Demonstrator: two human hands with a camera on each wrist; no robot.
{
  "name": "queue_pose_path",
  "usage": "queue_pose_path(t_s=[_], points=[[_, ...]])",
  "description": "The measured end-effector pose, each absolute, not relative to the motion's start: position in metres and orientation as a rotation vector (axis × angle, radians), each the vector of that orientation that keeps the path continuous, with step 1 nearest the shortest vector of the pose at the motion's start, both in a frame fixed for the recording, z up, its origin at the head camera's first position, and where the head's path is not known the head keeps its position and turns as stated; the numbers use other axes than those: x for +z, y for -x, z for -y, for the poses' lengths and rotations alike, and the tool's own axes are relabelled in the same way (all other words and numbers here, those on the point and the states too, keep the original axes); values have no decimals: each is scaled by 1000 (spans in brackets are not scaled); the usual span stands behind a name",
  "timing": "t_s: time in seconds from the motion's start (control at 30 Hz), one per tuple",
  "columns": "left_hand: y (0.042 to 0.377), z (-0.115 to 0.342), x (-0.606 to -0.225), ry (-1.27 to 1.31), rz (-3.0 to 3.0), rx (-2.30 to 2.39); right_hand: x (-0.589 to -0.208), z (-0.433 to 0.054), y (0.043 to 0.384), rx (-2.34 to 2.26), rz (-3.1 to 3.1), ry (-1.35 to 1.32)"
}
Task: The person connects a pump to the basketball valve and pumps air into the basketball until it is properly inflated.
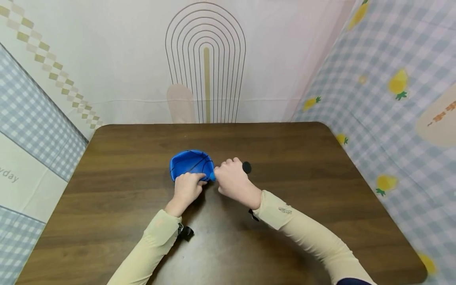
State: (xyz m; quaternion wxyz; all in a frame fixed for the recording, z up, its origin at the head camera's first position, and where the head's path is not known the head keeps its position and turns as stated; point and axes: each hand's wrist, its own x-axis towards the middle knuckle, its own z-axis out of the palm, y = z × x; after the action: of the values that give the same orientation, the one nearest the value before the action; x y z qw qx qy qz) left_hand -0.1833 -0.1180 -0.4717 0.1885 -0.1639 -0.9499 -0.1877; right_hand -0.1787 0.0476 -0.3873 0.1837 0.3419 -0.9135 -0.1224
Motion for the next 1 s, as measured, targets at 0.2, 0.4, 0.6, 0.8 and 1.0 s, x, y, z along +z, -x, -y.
queue_pose_path(t_s=[0.2, 0.4, 0.6, 0.8, 1.0], points=[[184, 119, -475, 562, 2613, -520, -389, -43, 181, -301, 2628, -966], [185, 121, -475, 598, 2586, -537, -394, -44, 183, -228, 2708, -859], [188, 124, -474, 661, 2567, -543, -395, -40, 187, -175, 2753, -818], [189, 127, -478, 691, 2554, -540, -396, -34, 189, -177, 2778, -823], [189, 127, -478, 692, 2558, -560, -400, -31, 188, -153, 2810, -795]])
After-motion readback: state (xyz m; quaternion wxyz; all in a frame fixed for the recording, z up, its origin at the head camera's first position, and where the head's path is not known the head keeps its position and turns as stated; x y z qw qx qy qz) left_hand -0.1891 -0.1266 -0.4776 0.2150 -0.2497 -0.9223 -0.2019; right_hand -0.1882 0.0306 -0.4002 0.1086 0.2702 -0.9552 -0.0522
